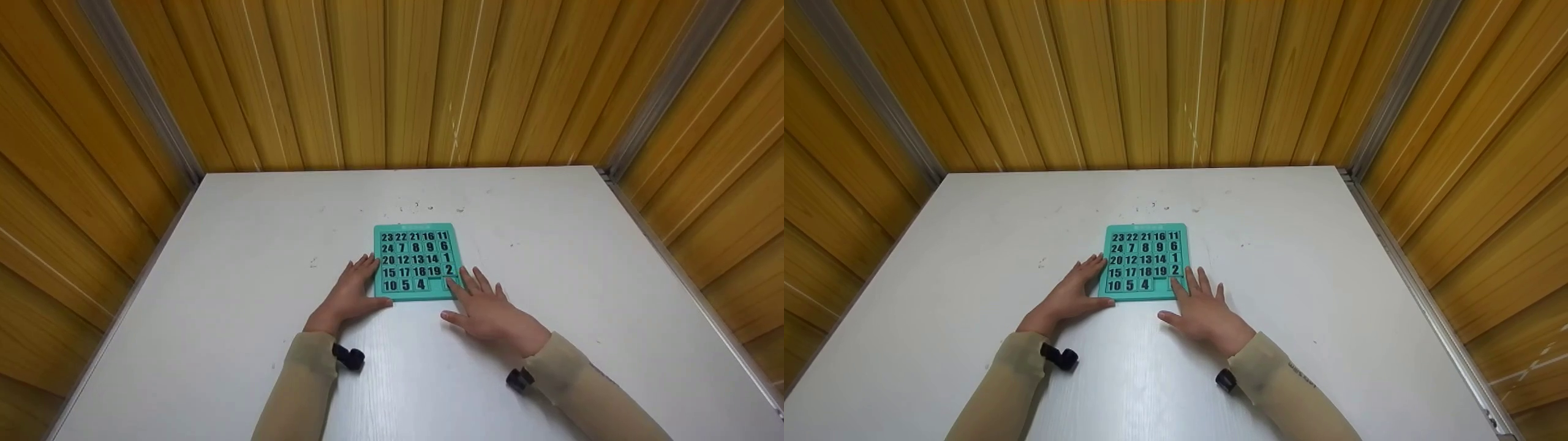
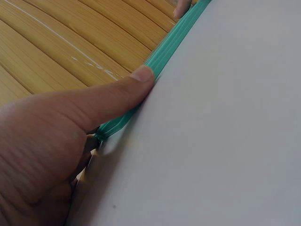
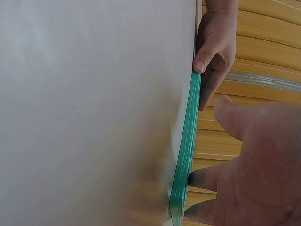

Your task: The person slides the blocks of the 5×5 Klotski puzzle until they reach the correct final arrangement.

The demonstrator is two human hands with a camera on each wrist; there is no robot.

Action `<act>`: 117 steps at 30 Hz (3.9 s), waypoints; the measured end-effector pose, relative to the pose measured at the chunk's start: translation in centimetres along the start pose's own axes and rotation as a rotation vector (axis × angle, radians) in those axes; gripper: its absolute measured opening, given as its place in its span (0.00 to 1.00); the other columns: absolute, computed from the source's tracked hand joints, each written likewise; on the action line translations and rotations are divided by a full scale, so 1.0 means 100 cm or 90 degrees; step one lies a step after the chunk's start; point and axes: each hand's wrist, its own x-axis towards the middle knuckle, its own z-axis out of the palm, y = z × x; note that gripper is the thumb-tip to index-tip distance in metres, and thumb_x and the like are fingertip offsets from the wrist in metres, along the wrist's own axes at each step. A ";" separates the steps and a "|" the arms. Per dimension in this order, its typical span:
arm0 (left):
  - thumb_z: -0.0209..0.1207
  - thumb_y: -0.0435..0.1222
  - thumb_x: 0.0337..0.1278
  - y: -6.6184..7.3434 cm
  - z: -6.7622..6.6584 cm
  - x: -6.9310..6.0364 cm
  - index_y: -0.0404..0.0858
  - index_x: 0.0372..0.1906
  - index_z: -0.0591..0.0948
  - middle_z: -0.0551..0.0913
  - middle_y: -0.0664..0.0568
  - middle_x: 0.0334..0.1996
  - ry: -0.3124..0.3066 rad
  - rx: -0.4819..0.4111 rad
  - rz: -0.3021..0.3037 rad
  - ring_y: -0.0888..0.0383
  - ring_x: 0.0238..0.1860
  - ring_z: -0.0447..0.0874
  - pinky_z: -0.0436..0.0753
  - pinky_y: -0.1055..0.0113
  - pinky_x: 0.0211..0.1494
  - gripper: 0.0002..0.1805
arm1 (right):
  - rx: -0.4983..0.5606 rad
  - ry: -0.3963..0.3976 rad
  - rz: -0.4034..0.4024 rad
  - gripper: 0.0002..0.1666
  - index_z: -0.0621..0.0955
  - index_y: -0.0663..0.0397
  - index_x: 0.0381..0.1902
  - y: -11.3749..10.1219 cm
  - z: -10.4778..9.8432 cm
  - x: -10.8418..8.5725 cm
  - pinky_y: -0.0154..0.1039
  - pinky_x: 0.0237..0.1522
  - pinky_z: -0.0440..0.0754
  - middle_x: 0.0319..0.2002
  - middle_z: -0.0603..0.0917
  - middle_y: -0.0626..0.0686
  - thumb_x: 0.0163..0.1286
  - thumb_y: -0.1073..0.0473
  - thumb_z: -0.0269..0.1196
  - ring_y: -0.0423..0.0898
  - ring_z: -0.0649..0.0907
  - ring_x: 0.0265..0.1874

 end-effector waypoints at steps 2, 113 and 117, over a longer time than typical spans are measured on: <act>0.76 0.50 0.50 -0.001 0.000 0.000 0.37 0.79 0.63 0.59 0.44 0.82 0.001 0.000 0.001 0.48 0.85 0.48 0.43 0.51 0.89 0.54 | 0.006 -0.001 0.002 0.51 0.53 0.49 0.84 0.000 -0.001 0.000 0.78 0.78 0.41 0.85 0.41 0.61 0.76 0.30 0.53 0.64 0.38 0.84; 0.75 0.52 0.51 -0.001 0.000 0.002 0.36 0.79 0.64 0.61 0.42 0.80 0.005 0.024 0.007 0.46 0.84 0.50 0.45 0.49 0.89 0.53 | -0.011 -0.036 -0.038 0.52 0.47 0.38 0.85 -0.060 0.012 0.019 0.74 0.80 0.37 0.85 0.34 0.52 0.74 0.26 0.50 0.58 0.34 0.84; 0.75 0.52 0.52 0.000 0.001 0.002 0.37 0.79 0.64 0.61 0.43 0.81 -0.001 0.021 -0.002 0.46 0.84 0.50 0.44 0.49 0.89 0.53 | 0.002 -0.041 -0.046 0.51 0.47 0.37 0.85 -0.070 0.013 0.025 0.75 0.80 0.36 0.85 0.33 0.52 0.75 0.25 0.49 0.58 0.33 0.84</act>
